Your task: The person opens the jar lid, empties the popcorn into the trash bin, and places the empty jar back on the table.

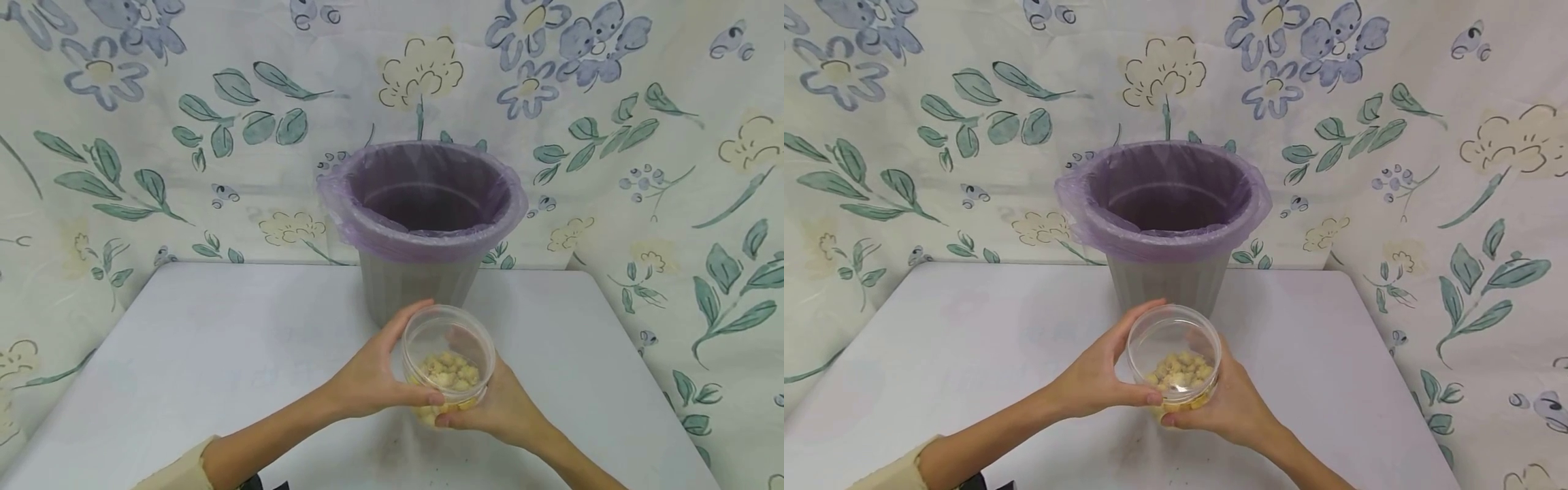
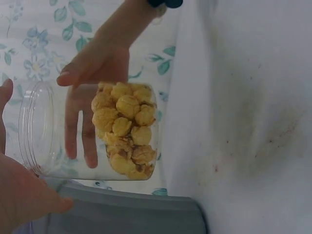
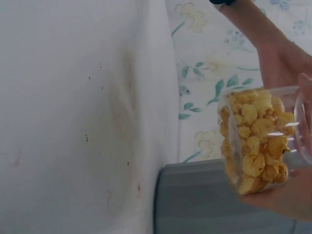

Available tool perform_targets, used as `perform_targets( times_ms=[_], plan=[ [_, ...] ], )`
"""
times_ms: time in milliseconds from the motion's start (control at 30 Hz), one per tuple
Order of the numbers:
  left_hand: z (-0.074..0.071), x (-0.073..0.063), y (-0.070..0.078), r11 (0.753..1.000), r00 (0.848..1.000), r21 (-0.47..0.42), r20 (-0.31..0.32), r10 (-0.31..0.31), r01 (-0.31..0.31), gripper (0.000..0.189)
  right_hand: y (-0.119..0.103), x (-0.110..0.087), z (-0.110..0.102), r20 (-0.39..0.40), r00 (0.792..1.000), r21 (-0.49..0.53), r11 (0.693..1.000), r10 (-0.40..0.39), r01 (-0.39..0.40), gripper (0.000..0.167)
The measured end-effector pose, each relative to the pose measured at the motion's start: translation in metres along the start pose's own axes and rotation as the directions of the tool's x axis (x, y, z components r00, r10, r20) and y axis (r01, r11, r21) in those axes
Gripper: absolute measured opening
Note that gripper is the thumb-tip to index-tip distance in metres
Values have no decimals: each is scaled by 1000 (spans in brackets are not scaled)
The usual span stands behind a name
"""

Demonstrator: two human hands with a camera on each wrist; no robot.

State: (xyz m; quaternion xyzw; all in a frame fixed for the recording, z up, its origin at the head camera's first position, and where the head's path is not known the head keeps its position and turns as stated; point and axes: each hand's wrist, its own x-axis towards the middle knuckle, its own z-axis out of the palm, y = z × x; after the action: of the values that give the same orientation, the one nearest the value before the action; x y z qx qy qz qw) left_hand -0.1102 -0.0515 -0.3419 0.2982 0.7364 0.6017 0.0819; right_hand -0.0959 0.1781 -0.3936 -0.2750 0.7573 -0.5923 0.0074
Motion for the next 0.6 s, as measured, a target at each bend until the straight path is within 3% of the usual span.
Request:
perform_targets(
  times_ms=[133,333,600],
  plan=[
    [-1,0,2,1000,1000,14,-20,-4,5,103,1,-1,-1,-14,1000,-35,999,21,-22,107],
    [-13,-2,5,999,998,12,-58,-40,40,104,-1,-3,-5,-55,992,-77,990,117,-122,106],
    [-42,-20,-12,999,991,38,-135,-16,22,98,-2,-7,-16,-107,989,-132,985,98,-112,106]
  ],
)
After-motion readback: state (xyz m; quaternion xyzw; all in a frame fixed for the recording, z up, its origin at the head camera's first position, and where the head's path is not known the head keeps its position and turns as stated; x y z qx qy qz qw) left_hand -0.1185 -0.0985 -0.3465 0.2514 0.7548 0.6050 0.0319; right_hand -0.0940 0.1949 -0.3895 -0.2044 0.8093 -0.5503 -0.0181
